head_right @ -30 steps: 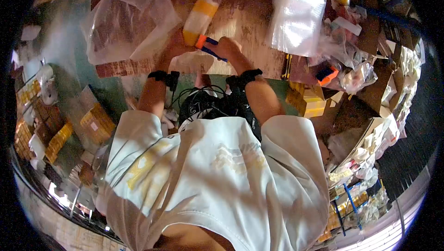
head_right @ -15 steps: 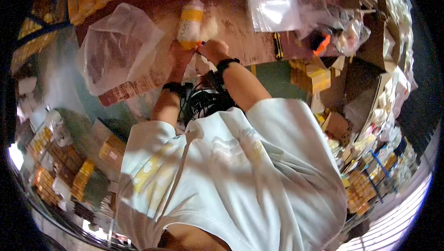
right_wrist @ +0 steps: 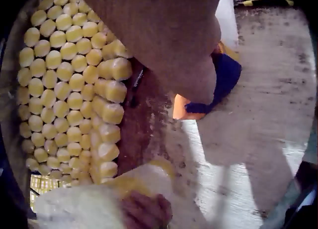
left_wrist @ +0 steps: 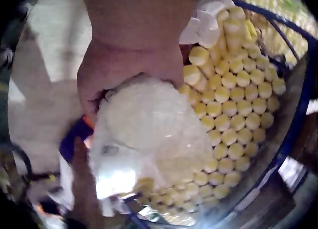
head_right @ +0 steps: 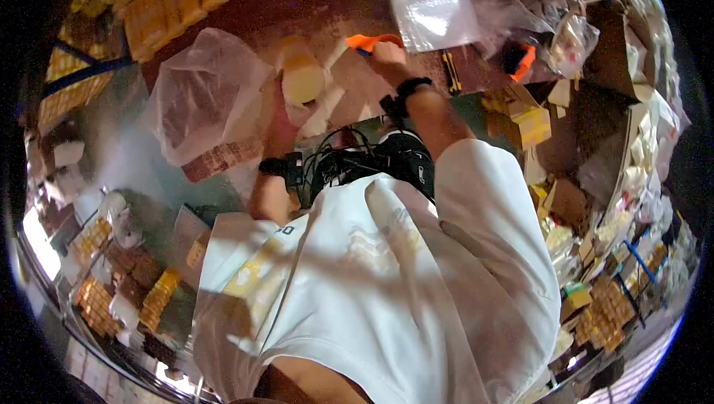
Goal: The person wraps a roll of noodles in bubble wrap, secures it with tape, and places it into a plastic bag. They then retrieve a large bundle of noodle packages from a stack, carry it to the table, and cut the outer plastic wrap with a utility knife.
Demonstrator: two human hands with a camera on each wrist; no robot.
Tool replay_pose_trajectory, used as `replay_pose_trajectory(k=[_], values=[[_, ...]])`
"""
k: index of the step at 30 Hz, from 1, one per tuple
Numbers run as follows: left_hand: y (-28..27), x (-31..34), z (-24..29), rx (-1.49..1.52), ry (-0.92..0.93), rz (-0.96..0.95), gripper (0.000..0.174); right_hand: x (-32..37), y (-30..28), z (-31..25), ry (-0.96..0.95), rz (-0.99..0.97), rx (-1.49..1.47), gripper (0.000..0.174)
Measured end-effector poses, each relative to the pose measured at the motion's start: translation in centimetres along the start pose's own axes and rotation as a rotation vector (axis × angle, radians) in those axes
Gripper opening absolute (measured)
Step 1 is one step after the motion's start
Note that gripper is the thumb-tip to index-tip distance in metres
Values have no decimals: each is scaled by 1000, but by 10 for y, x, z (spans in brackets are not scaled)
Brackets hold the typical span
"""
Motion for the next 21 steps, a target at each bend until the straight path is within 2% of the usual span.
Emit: replay_pose_trajectory(k=[1,3,4,6,7,8,9,10,12,13,15,16,18,20,21], values=[[8,3,1,138,18,-106,37,-9,4,13,-53,24,6,38],[8,13,-5,-648,578,-192,37,-22,12,23,-154,74,19,41],[16,17,-8,-645,630,-168,37,-13,-2,8,-169,58,-61,38],[45,31,-11,-644,732,-121,39,47,-72,-38,-201,31,-205,34],[64,50,-8,-732,751,-110,40,90,-108,-61,-318,-48,-401,32],[71,56,-3,-1077,760,-125,45,129,-136,-82,-433,-134,-595,30],[78,62,2,-1421,773,-133,50,146,-143,-96,-594,-199,-595,31],[77,62,1,-1589,810,-139,52,161,-148,-108,-751,-263,-593,33],[56,53,-8,-1309,773,-139,56,195,-148,-130,-668,-345,-457,37],[40,48,-12,-1097,745,-145,58,196,-130,-132,-780,-97,-358,30],[10,33,-20,-538,561,-160,63,183,-85,-131,-818,165,-143,43],[-5,27,-25,-332,472,-152,65,185,-86,-134,-819,155,-131,39],[-31,17,-29,-217,394,-187,71,190,-89,-141,-820,137,-108,32],[-40,16,-24,-178,325,-200,76,178,-83,-151,-707,-223,-214,25],[-38,21,-17,-187,290,-201,79,183,-83,-154,-695,-176,-181,21]])
Point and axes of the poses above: each hand's wrist, its own x-axis away from the middle knuckle, its own y-axis out of the palm, z = x × y, the point moved 1 cm from there along -x, towards the middle knuckle, and after that the axes turned 15 degrees about y, right-handed, at the moved point
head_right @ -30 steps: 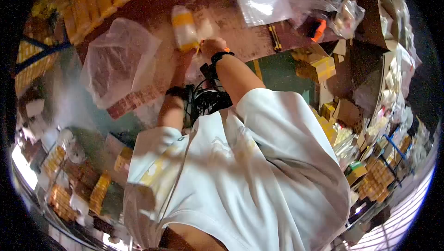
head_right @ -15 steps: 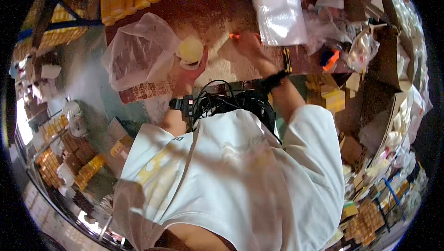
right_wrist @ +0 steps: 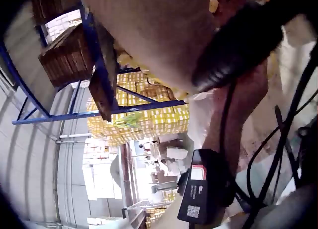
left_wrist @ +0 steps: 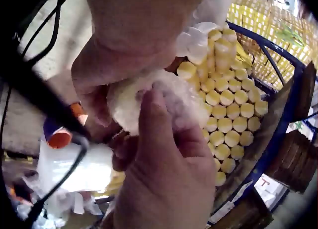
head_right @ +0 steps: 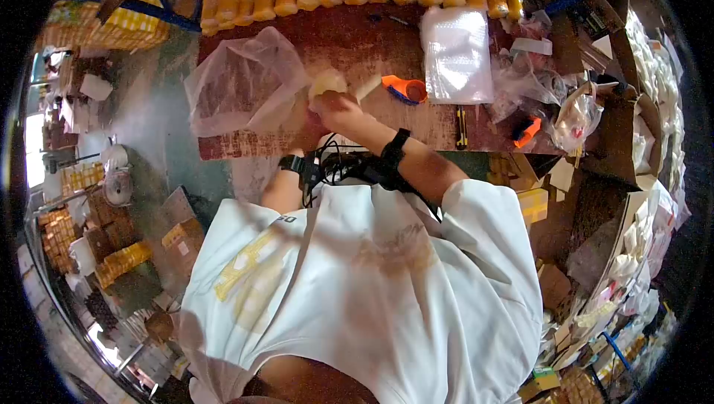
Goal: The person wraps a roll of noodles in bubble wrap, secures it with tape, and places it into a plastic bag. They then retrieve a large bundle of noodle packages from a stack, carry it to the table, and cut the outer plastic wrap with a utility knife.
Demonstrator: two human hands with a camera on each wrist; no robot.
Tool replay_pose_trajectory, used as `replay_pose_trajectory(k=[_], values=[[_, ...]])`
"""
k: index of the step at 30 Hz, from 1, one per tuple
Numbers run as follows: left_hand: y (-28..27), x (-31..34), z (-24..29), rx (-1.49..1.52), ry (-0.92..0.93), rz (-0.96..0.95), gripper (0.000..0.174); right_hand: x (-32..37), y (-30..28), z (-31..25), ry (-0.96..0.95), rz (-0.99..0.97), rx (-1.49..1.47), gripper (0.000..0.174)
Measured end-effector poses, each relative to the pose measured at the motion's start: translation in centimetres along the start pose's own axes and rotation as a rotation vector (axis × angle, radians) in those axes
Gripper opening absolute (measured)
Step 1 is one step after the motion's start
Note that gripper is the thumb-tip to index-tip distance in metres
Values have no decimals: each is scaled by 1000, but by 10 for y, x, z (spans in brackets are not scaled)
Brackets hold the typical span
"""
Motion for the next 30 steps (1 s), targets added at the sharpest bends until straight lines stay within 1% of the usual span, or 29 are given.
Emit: replay_pose_trajectory(k=[2,5,6,7,9,10,12,13,15,16,17,19,22,23,25,26,27,28,29,30], values=[[30,15,34,-88,-80,37,75,4,1,-13,23,68,87,17],[37,23,77,-593,-99,188,62,-4,4,-5,-122,20,218,16],[40,20,90,-764,-100,234,58,-9,9,-3,-78,-8,292,17],[42,15,101,-935,-102,279,55,-10,11,-2,-119,17,289,18],[50,-12,119,-914,28,-209,53,-9,15,1,-203,64,285,20],[56,-25,128,-891,91,-452,55,-11,23,4,-208,70,314,22],[78,-47,124,-1072,83,-762,62,-17,34,9,-221,81,376,26],[88,-57,120,-1161,78,-921,66,-15,31,6,-214,54,364,27],[90,-76,107,-1345,-114,-1107,70,-9,25,2,-193,6,338,31],[87,-84,100,-1387,-178,-1173,71,-10,31,8,-270,45,346,33],[84,-92,93,-1427,-241,-1242,72,-12,38,13,-235,71,332,32],[76,-107,79,-1405,-286,-1326,73,-12,44,18,-160,119,302,31],[72,-121,71,-1289,-430,-1290,69,-11,43,28,-212,75,249,27],[71,-124,70,-1413,-383,-1351,69,-11,43,29,-196,69,270,26],[99,-119,76,-1636,-250,-1444,68,-6,27,21,-159,61,314,25],[116,-114,80,-1736,-170,-1468,67,-7,24,21,-96,79,135,23],[133,-97,87,-1808,-73,-1455,64,-8,25,23,-32,96,-47,22],[138,-91,87,-1866,-8,-1392,60,-9,27,27,-10,159,-144,20],[142,-86,86,-1921,53,-1324,57,-9,29,30,6,225,-242,18],[139,-85,82,-1961,75,-1204,53,-10,34,34,-20,332,-252,17]])
Point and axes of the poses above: each hand's wrist, its own x-axis away from the middle knuckle, its own y-axis out of the palm, z = x × y, the point moved 1 cm from there along -x, towards the middle knuckle, and after that the axes turned 15 degrees about y, right-handed, at the moved point
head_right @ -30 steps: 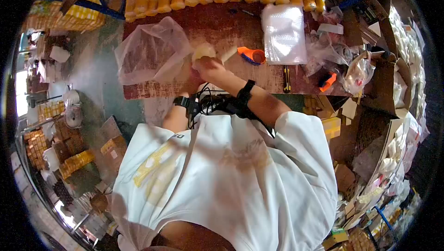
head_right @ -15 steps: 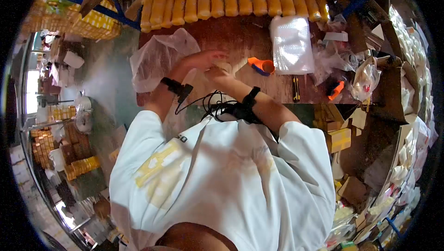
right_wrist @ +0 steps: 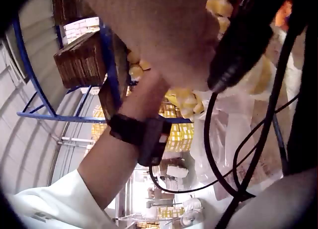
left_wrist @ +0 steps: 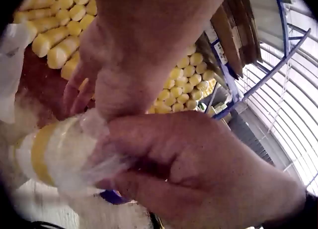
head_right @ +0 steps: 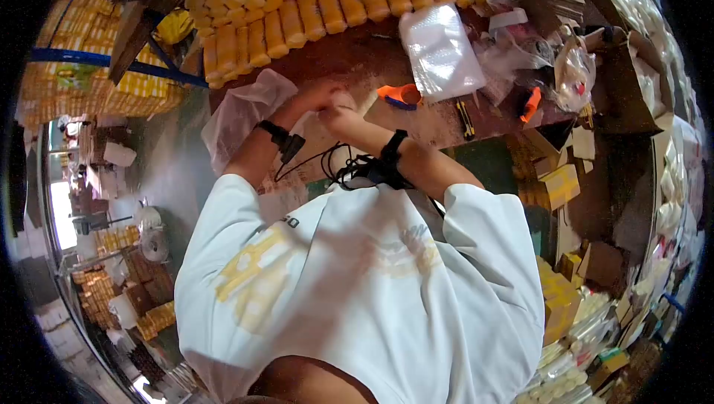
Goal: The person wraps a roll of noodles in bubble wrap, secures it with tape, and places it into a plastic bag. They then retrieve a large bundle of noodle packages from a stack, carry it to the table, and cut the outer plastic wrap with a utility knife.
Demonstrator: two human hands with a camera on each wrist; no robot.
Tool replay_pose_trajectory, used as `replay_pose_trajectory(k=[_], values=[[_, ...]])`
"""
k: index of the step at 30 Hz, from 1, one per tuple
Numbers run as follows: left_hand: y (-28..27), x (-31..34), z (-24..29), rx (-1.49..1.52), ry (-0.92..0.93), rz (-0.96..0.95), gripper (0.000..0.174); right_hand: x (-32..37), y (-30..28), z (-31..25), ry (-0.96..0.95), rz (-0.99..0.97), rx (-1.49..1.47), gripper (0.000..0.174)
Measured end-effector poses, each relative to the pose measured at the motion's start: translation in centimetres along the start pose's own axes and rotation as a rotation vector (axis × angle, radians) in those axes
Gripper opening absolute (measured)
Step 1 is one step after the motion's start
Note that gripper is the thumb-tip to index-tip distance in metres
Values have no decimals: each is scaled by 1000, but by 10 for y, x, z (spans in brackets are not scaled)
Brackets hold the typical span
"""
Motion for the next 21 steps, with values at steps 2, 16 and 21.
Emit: replay_pose_trajectory(k=[2,16,21], values=[[15,1,-11,-39,-56,118,46,2,-5,6,-35,75,121,17],[43,67,12,-219,-198,579,32,-15,-72,12,-91,-70,479,16],[44,50,-9,-167,-137,638,21,-10,-79,6,-247,-64,561,16]])
Point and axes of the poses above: each hand's wrist, its own x-axis away from the middle knuckle, its own y-axis out of the palm, z = x × y, the point moved 1 cm from there along -x, towards the middle knuckle, and after that the axes turned 15 degrees about y, right-handed, at the moved point
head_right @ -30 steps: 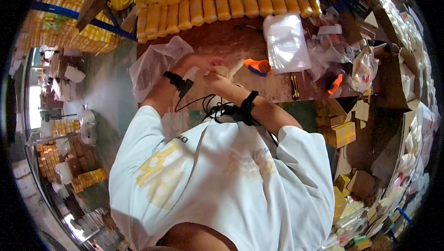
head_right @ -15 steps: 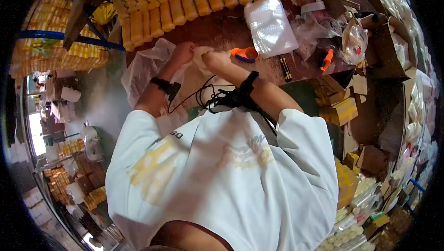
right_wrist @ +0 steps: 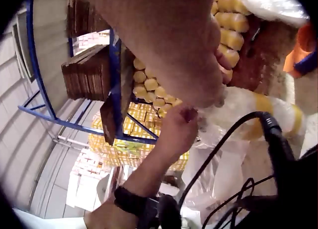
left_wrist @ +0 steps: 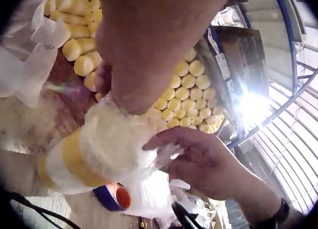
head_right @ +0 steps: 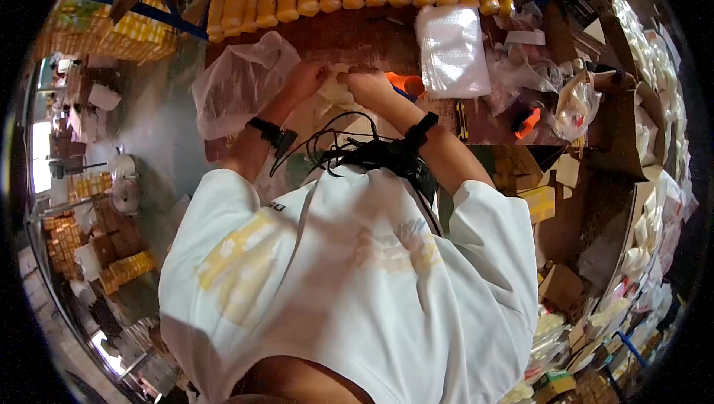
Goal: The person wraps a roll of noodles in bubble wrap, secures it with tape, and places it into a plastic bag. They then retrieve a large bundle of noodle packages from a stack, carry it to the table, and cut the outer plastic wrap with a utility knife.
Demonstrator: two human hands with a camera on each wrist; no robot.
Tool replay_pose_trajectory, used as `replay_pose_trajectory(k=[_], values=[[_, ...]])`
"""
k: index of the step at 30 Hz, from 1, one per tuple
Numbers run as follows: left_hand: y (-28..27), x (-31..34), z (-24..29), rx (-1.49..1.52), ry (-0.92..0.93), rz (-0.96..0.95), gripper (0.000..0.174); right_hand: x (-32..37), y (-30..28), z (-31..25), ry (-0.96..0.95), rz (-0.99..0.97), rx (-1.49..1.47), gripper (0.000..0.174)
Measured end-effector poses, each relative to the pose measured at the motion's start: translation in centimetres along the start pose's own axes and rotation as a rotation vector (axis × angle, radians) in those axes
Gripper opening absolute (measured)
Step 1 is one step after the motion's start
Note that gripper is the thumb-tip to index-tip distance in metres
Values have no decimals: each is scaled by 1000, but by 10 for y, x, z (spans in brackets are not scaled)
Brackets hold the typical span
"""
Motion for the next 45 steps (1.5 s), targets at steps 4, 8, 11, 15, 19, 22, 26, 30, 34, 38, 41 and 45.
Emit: replay_pose_trajectory(k=[4,8,11,15,19,22,26,30,34,38,41,45], values=[[1,-1,-4,25,-18,133,13,2,-9,-7,119,-74,20,16],[-3,12,7,148,-199,3,10,1,0,7,45,74,-148,11],[5,33,23,285,-382,-47,12,0,11,17,-48,164,-329,9],[11,32,31,300,-404,45,19,5,15,9,-93,169,-356,9],[-2,29,33,355,-445,63,21,12,-7,-5,-209,232,-210,18],[-21,26,44,413,-499,81,20,3,4,9,-257,152,-70,24],[0,43,21,386,-470,121,17,-2,4,14,-287,251,18,24],[7,51,9,635,-451,178,12,-10,9,11,-139,149,-149,22],[25,51,7,853,-435,308,9,-19,11,12,-85,233,-374,17],[38,42,25,751,-435,270,10,-22,18,10,1,123,-222,17],[32,33,45,881,-499,249,11,-27,30,10,49,86,-179,20],[40,28,46,899,-505,244,9,-33,39,8,181,19,-175,19]])
Point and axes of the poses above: each hand's wrist, its own x-axis away from the middle knuckle, its own y-axis out of the palm, z = x × y, the point moved 1 cm from there along -x, towards the middle knuckle, and after that the axes turned 15 degrees about y, right-handed, at the moved point
